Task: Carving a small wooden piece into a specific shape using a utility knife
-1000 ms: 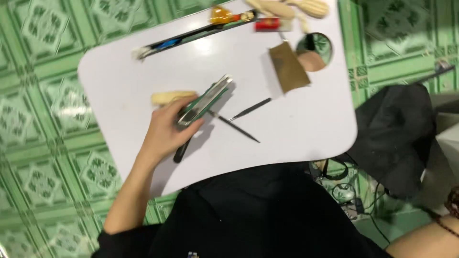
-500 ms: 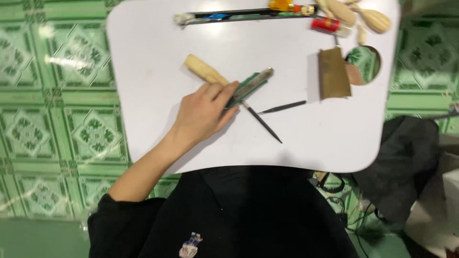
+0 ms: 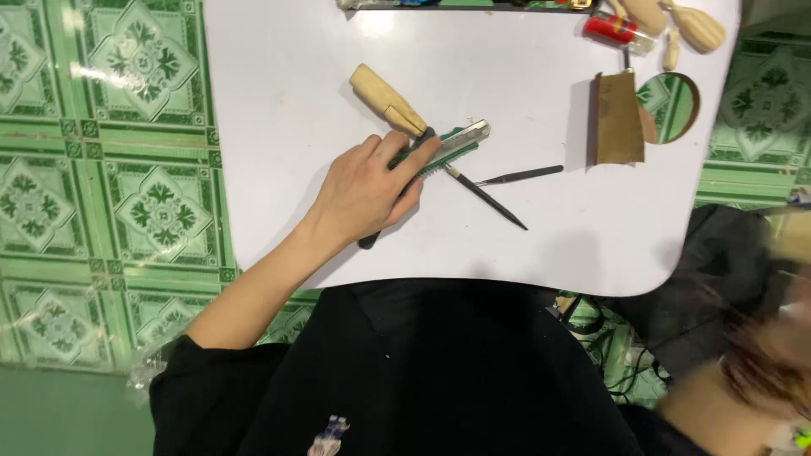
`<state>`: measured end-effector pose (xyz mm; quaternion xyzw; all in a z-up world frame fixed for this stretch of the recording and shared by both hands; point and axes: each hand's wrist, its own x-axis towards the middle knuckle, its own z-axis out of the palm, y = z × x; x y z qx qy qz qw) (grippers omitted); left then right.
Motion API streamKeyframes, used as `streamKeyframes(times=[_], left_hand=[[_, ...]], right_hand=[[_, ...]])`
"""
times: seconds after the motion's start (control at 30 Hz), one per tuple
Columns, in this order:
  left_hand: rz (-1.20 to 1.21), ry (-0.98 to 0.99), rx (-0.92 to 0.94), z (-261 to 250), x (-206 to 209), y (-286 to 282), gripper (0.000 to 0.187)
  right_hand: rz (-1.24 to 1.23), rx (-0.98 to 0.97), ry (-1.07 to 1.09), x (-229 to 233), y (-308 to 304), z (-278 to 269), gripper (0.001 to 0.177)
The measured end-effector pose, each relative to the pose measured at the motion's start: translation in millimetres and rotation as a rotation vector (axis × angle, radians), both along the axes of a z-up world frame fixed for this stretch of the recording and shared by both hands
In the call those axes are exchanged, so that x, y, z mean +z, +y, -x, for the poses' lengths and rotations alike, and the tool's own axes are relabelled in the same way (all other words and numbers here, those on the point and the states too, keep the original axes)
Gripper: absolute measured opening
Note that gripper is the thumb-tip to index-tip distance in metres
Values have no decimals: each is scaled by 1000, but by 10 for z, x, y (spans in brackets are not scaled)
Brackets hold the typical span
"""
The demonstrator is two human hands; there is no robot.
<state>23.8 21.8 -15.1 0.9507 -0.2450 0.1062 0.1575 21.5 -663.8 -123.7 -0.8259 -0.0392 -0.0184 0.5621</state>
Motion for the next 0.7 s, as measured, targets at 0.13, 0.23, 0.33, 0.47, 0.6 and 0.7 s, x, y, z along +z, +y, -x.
streamKeyframes(times=[0.13, 0.23, 0.33, 0.47, 0.6, 0.7], left_hand=[[-44, -121, -43, -186, 44, -201, 34], [-124, -141, -44, -297, -48, -323, 42], [-160, -175, -19, -300, -170, -340, 40], [-232, -150, -19, -315, -184, -311, 44], [-201, -207, -37, -376, -118, -311, 34], [-136, -260, -24, -431, -39, -349, 17]], right_hand=[[-414, 183, -133, 1663, 3106, -688, 10], [-466, 157, -278, 1492, 3619, -1004, 9], [-528, 294, -454, 1162, 3849, -1280, 13], [-497, 235, -425, 1268, 4333, -1208, 31], [-454, 166, -448, 1077, 4403, -1259, 27], [-451, 209, -463, 989, 4384, -1304, 30]])
